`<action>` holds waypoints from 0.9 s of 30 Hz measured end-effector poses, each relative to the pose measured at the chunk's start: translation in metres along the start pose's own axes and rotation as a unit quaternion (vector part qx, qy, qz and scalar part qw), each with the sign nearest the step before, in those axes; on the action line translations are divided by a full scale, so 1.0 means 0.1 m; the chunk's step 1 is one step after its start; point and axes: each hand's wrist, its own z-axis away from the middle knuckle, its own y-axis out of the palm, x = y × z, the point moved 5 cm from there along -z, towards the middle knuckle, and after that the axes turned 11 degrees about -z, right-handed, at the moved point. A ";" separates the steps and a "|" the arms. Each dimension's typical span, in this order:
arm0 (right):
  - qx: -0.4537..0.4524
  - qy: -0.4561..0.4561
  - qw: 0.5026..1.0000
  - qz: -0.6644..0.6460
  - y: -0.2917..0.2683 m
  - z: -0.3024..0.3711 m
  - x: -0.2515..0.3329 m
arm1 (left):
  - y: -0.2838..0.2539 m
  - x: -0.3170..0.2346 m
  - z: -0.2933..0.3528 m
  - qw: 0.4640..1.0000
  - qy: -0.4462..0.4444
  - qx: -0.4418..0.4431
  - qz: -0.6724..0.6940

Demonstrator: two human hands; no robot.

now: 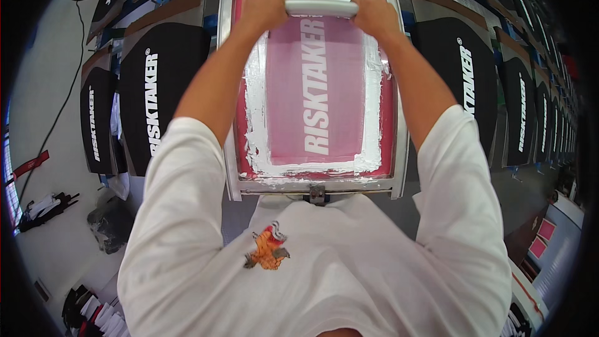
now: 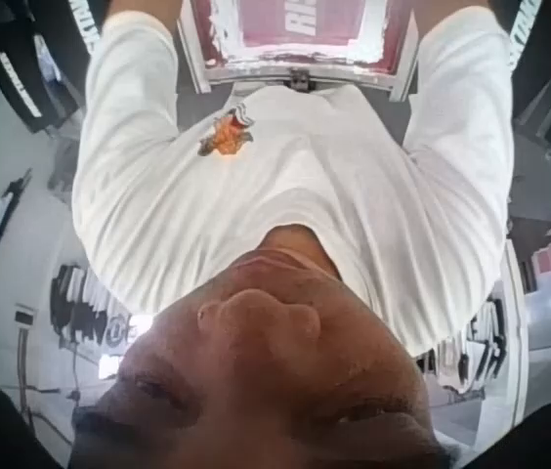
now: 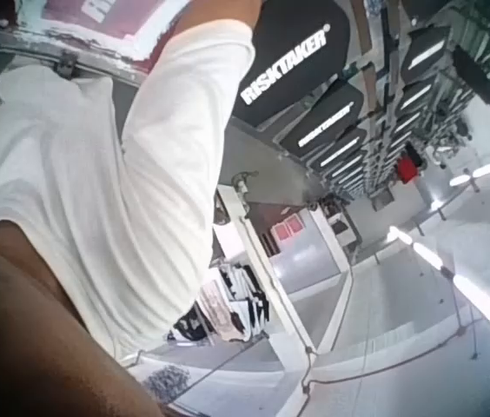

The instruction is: Applying white ink to black t-shirts using a screen printing press and a squeegee.

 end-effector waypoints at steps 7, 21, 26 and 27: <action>0.144 0.004 0.984 -0.106 -0.04 2.17 0.65 | -0.36 -0.48 2.27 0.989 0.096 0.108 0.018; -0.015 -0.044 0.999 -0.012 0.09 -0.14 0.11 | 0.04 0.13 0.09 1.000 -0.021 -0.002 -0.012; -0.020 -0.020 0.999 -0.041 -0.18 -0.52 0.02 | -0.21 -0.07 -0.54 0.993 -0.030 0.080 -0.077; -0.155 -0.035 0.985 -0.065 -0.28 -0.35 0.03 | -0.17 -0.31 -0.56 0.998 0.020 0.051 -0.018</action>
